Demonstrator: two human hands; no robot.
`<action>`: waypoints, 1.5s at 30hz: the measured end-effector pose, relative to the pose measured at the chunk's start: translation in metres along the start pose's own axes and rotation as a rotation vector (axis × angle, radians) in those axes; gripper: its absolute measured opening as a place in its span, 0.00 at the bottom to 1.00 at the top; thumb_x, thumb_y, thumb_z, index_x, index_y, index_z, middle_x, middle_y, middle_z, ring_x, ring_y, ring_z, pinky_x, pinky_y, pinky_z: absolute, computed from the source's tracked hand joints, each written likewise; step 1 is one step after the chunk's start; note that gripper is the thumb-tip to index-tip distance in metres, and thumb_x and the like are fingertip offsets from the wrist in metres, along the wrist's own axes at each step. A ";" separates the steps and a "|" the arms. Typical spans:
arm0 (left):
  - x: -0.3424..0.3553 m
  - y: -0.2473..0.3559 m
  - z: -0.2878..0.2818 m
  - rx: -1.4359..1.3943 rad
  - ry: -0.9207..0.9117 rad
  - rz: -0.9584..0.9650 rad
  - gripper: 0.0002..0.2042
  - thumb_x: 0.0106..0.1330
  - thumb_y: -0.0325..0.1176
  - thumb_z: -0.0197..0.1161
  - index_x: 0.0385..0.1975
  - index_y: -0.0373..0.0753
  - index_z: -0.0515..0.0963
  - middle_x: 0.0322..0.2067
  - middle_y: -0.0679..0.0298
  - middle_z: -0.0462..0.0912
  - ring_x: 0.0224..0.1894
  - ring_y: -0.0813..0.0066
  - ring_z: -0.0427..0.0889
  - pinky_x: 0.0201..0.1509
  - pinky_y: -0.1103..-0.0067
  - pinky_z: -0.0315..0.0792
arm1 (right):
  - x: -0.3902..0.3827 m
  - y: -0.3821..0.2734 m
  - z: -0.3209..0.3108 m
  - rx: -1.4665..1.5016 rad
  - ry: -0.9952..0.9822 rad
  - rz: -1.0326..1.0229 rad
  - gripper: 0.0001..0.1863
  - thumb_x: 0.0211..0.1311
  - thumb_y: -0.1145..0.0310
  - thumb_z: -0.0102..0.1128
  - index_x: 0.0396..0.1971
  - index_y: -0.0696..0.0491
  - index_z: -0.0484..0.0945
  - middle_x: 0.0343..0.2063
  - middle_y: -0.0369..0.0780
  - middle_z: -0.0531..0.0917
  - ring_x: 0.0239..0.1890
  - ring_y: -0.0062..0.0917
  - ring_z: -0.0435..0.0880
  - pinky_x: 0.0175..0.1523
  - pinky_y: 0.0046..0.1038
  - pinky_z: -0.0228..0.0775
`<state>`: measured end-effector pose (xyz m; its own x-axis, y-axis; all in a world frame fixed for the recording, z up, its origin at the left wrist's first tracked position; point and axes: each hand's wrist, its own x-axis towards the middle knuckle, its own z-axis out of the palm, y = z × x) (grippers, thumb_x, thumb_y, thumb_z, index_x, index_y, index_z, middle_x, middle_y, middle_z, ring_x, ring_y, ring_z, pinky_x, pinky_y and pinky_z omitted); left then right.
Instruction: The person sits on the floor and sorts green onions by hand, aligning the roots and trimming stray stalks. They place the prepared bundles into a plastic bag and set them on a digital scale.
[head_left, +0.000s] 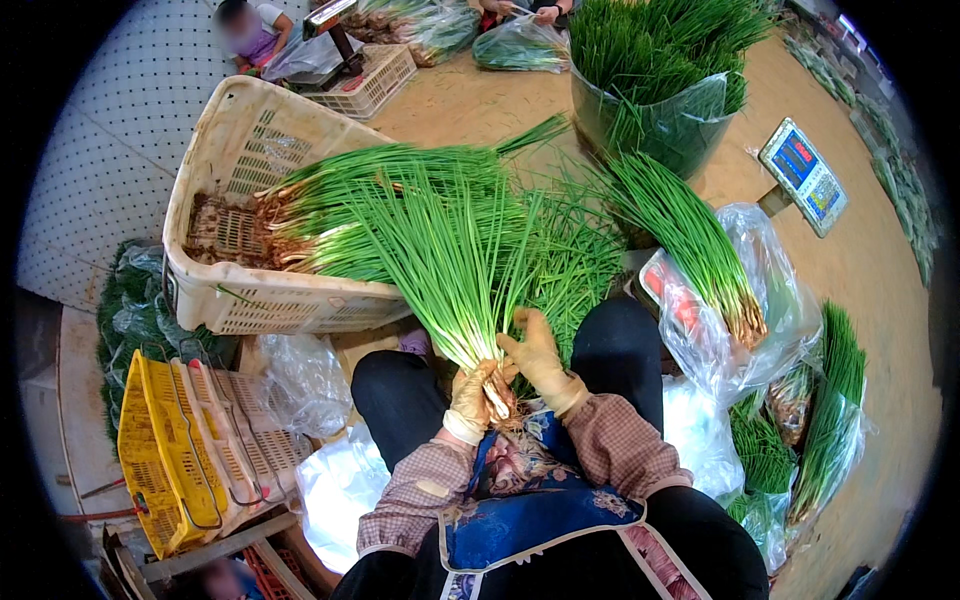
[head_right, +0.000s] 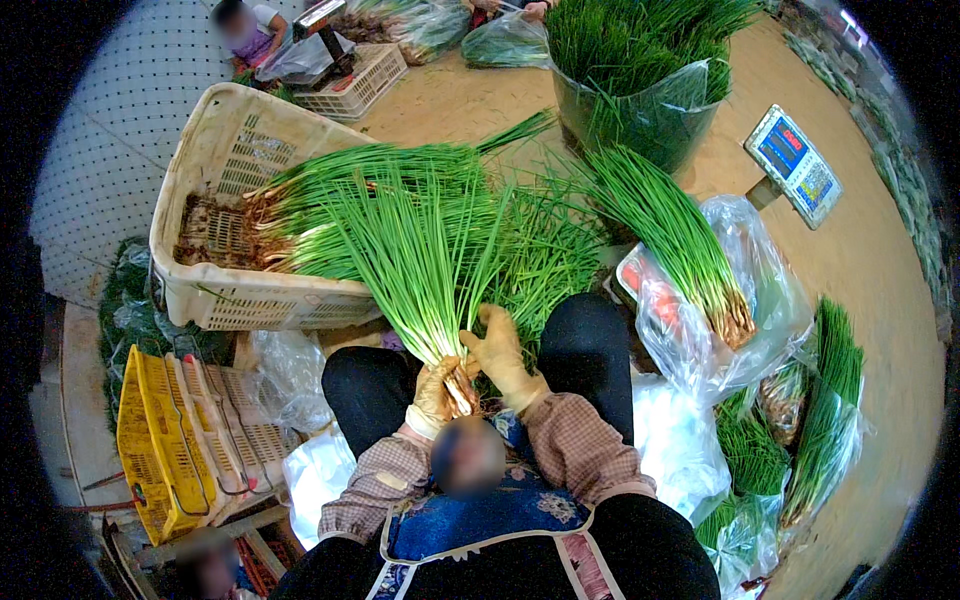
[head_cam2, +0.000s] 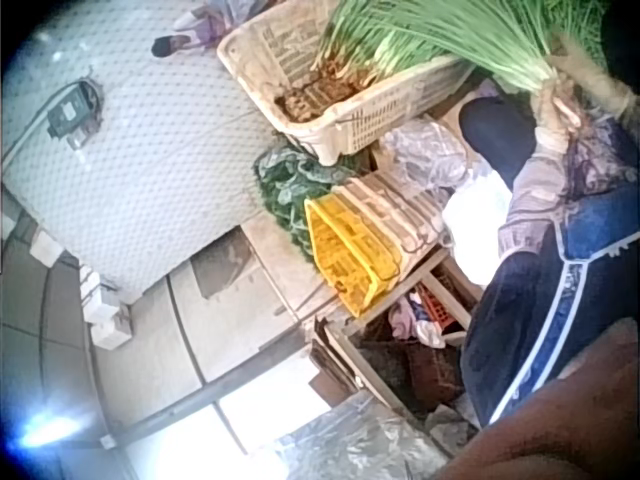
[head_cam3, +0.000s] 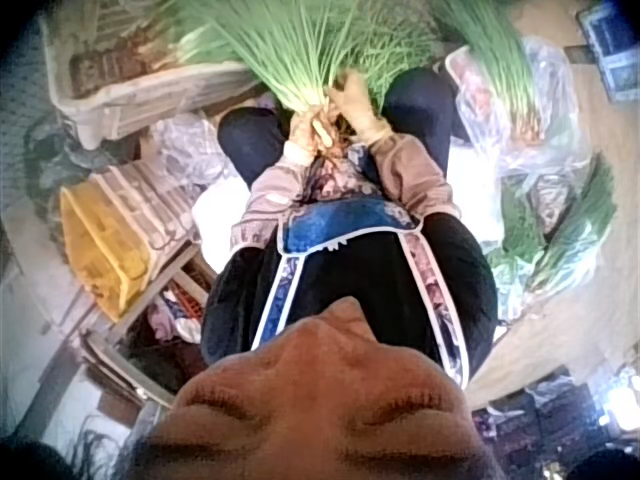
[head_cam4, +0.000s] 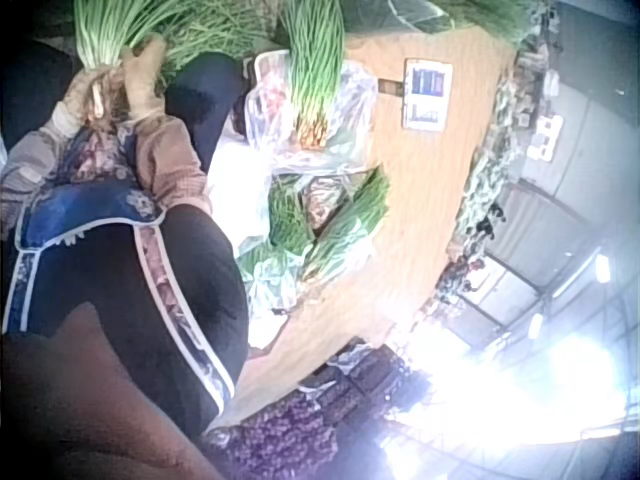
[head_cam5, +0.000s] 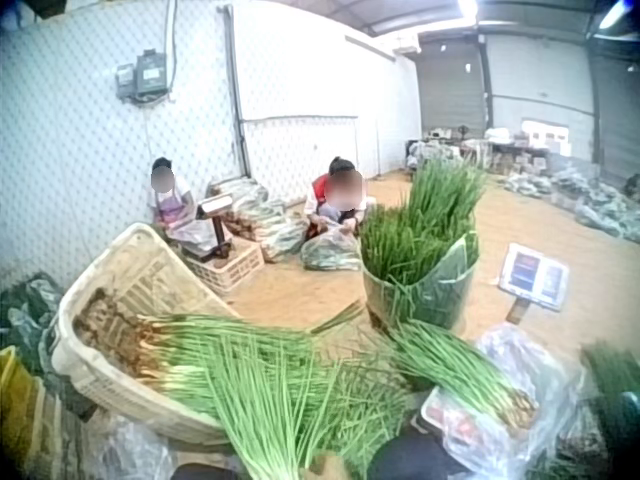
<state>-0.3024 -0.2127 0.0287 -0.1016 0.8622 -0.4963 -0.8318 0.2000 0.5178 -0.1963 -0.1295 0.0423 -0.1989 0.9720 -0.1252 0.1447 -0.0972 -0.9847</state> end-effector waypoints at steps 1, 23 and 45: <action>0.002 -0.002 -0.001 0.020 0.032 0.009 0.04 0.65 0.27 0.53 0.35 0.34 0.70 0.12 0.60 0.72 0.09 0.66 0.73 0.11 0.70 0.72 | 0.004 0.002 -0.003 -0.237 0.033 -0.251 0.15 0.58 0.67 0.62 0.42 0.58 0.72 0.32 0.44 0.75 0.24 0.31 0.77 0.30 0.30 0.71; 0.007 0.003 -0.018 -0.035 -0.133 -0.030 0.18 0.64 0.34 0.57 0.50 0.29 0.69 0.37 0.50 0.82 0.32 0.66 0.85 0.26 0.74 0.81 | 0.030 0.006 -0.021 0.897 0.131 0.411 0.08 0.61 0.72 0.50 0.35 0.60 0.74 0.21 0.35 0.72 0.18 0.18 0.65 0.23 0.18 0.57; 0.005 0.006 -0.004 -0.119 -0.216 -0.178 0.14 0.65 0.41 0.55 0.37 0.33 0.74 0.24 0.52 0.80 0.22 0.56 0.80 0.25 0.66 0.77 | 0.009 0.006 -0.006 0.239 -0.279 0.391 0.21 0.58 0.60 0.61 0.43 0.61 0.72 0.32 0.40 0.77 0.33 0.26 0.76 0.37 0.29 0.69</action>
<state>-0.3106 -0.2095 0.0268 0.1588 0.9000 -0.4058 -0.8858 0.3115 0.3441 -0.1909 -0.1199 0.0358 -0.4295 0.7626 -0.4838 0.0413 -0.5186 -0.8540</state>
